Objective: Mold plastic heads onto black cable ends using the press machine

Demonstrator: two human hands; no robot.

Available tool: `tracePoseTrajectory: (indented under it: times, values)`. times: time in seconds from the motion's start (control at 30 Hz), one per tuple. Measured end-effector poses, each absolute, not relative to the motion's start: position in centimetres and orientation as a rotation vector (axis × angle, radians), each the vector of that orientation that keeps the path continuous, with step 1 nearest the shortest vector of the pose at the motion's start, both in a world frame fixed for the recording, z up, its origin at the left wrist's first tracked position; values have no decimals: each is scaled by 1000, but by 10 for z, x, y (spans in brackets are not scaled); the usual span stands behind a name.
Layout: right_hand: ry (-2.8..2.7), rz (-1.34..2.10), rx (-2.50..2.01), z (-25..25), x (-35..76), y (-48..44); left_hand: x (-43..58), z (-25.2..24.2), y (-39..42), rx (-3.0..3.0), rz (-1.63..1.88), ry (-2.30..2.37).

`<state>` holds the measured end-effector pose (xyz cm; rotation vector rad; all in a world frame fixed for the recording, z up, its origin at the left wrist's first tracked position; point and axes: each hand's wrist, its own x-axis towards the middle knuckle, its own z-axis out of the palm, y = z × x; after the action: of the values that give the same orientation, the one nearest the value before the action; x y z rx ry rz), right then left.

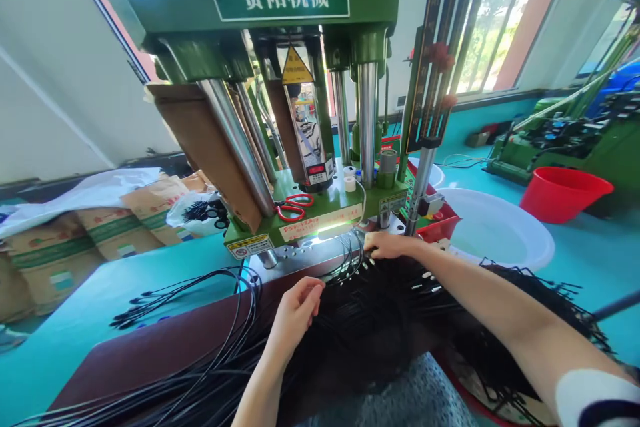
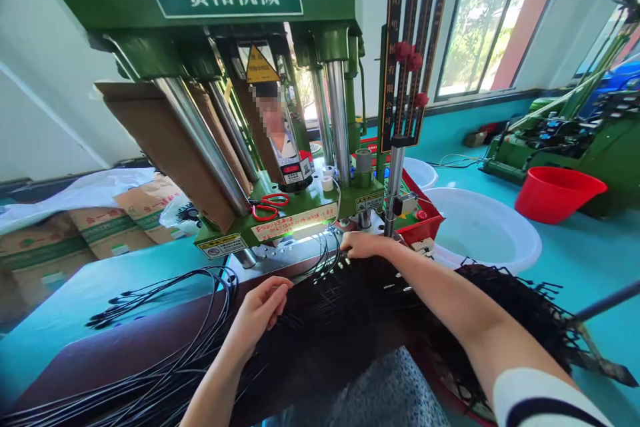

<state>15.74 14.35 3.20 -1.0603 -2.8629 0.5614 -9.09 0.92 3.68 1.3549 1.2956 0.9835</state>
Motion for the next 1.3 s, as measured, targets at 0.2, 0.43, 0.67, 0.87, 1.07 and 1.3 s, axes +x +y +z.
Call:
tracePoseTrajectory:
  times: [0.2, 0.43, 0.67, 0.87, 1.07, 1.3]
  values:
    - [-2710, 408, -1213, 29, 173, 119, -95, 25, 9, 1430, 928, 1353]
    - [-2913, 431, -1094, 51, 220, 55, -68, 24, 14, 1613, 898, 1330]
    - [-3086, -30, -1060, 50, 209, 43, -49, 22, 20, 1712, 838, 1313]
    - [-3028, -207, -1128, 50, 231, 47, -54, 21, 19, 1756, 752, 1402]
    - [-2940, -149, -1265, 45, 274, 55, -51, 16, 24, 1813, 707, 1392]
    - [-2734, -311, -1386, 40, 256, 28, -52, 6, 24, 1855, 608, 1391]
